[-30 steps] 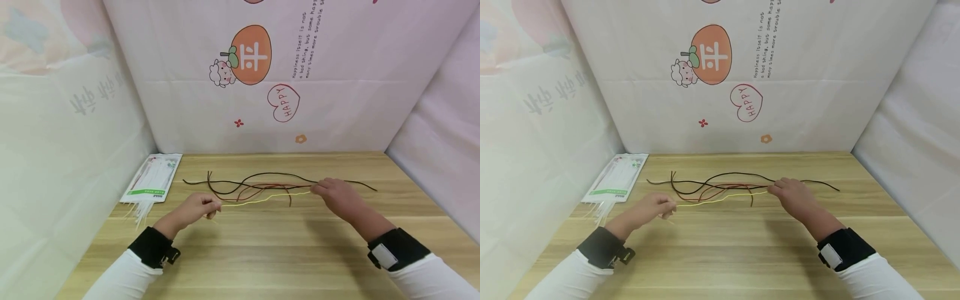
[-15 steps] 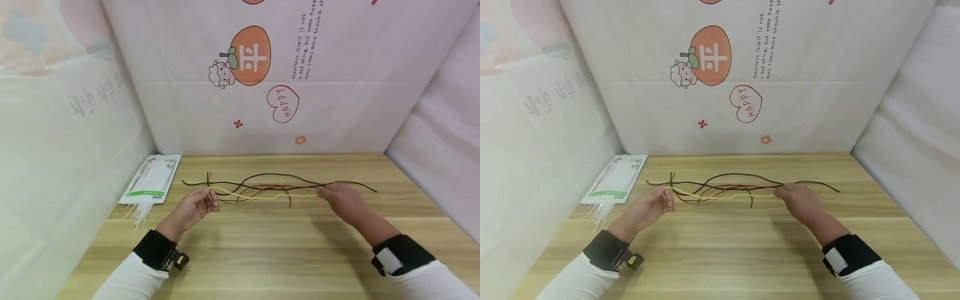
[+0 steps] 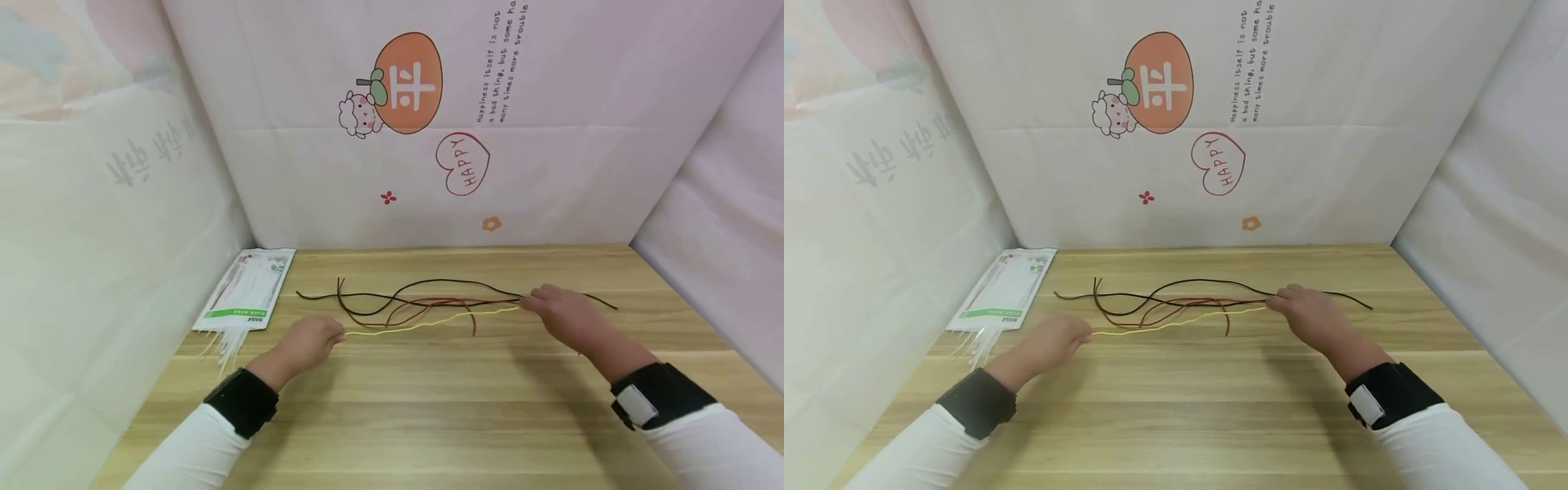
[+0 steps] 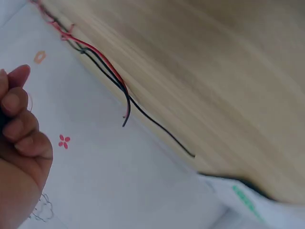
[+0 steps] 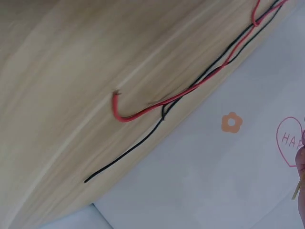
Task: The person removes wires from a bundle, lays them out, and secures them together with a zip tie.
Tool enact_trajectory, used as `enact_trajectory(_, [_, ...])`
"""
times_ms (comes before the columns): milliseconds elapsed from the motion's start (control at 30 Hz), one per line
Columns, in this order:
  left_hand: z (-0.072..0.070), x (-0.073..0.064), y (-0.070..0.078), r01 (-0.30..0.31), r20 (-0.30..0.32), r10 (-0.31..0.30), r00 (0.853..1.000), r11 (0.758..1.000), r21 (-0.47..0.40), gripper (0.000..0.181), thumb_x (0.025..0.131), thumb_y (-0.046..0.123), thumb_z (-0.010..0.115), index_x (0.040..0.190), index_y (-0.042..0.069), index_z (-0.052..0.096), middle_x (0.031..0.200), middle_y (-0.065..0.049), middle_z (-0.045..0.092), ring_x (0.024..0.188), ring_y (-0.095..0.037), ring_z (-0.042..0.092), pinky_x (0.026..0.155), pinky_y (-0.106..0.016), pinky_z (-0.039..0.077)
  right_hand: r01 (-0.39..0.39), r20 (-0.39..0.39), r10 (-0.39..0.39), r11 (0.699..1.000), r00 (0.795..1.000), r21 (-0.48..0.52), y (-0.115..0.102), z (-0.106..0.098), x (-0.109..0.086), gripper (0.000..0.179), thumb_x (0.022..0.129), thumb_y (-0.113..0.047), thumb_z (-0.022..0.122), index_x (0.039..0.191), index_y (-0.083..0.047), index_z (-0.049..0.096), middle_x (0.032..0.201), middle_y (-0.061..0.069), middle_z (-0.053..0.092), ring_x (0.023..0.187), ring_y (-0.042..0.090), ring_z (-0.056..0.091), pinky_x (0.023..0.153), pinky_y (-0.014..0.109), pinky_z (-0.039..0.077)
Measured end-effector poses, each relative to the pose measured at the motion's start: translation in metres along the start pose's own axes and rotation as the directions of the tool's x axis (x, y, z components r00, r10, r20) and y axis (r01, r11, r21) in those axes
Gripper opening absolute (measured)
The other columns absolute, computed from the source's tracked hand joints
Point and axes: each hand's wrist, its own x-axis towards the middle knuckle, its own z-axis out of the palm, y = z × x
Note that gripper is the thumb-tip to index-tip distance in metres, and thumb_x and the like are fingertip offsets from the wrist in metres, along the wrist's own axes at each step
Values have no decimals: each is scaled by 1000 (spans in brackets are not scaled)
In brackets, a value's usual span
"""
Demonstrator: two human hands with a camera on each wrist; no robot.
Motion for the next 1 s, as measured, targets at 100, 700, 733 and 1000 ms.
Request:
enact_trajectory(100, [-1,3,-6,-18,-38,24,999,986,163,25,88,4,65,66,11,55,64,4,55,60,-12,54,56,-30,48,-41,54,40,999,998,24,-1,0,11,30,76,16,66,95,-7,69,80,5,59,70,20,58,53,30,46])
enact_trajectory(700, [36,78,-46,312,22,-321,947,934,171,18,93,18,64,77,11,62,77,-5,59,78,-24,60,67,-41,51,-468,261,423,872,868,142,15,69,38,14,93,-8,62,103,-4,70,79,3,59,69,19,54,60,37,46])
enact_trajectory(733, [38,81,-46,332,34,-343,939,927,172,18,94,18,63,77,11,62,79,-5,60,80,-24,61,68,-42,51,-478,274,431,868,860,133,15,70,38,14,93,-9,62,103,-5,71,80,4,60,70,21,56,61,38,47])
enact_trajectory(1000, [46,97,-49,420,105,-440,892,892,165,17,95,18,59,82,9,65,88,-8,65,90,-27,63,76,-44,52,-497,304,455,865,837,72,17,84,43,10,91,-10,63,95,-11,72,81,5,64,78,26,63,63,43,49])
